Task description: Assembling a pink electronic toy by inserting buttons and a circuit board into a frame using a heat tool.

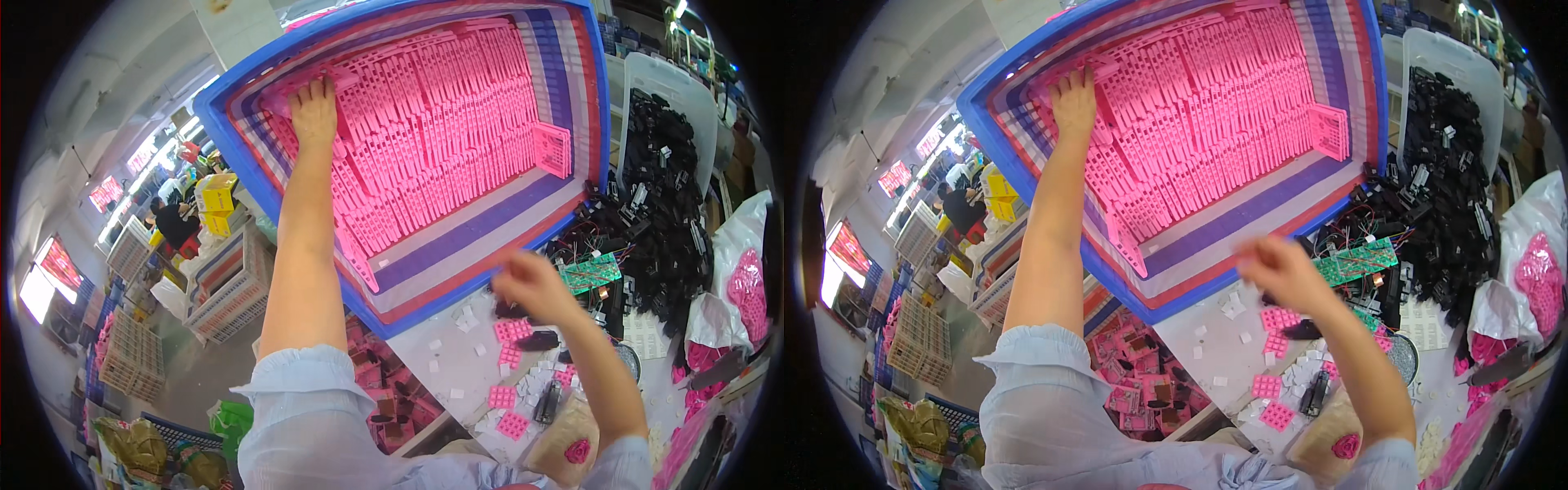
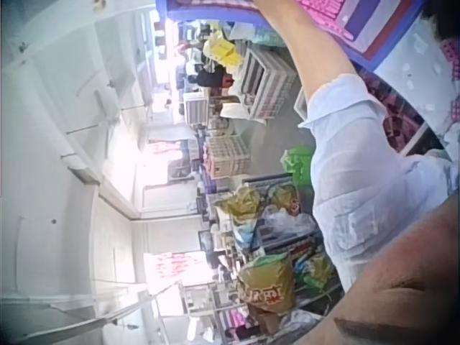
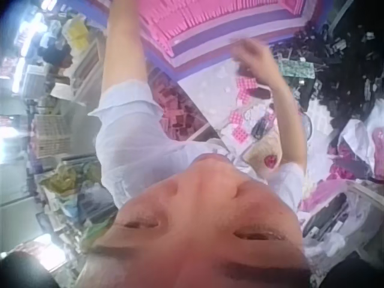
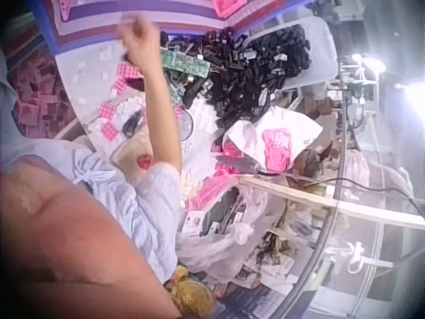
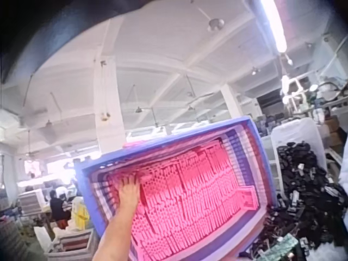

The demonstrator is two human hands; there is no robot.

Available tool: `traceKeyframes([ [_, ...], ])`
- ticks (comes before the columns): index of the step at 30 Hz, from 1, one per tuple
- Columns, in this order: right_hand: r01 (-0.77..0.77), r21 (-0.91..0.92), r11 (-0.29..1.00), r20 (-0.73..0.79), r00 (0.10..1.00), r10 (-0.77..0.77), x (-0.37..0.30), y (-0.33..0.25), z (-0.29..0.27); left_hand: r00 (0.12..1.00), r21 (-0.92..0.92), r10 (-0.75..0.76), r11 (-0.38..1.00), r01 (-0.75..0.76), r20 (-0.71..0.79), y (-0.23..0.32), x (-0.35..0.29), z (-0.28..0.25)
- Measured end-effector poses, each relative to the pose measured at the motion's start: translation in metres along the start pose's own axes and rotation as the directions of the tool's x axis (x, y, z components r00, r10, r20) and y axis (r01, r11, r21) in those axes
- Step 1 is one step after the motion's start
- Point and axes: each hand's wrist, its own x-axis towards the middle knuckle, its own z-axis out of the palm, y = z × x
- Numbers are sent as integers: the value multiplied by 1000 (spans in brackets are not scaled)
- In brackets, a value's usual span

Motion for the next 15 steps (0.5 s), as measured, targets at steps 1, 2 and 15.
traceKeyframes([
  [1, -13, -6, 1000, -37, 999, 12, 34, -13, 0, 1000, -10, -18, 1000, 18, -7, -3, 1, 0],
  [2, -35, 148, 988, -19, 999, 38, 67, -23, 0, 999, -26, -37, 999, 37, -13, -2, 1, 1],
  [15, -20, 409, 912, -162, 982, 94, 366, -101, 65, 986, -168, -142, 973, 155, 88, 13, -4, -4],
])
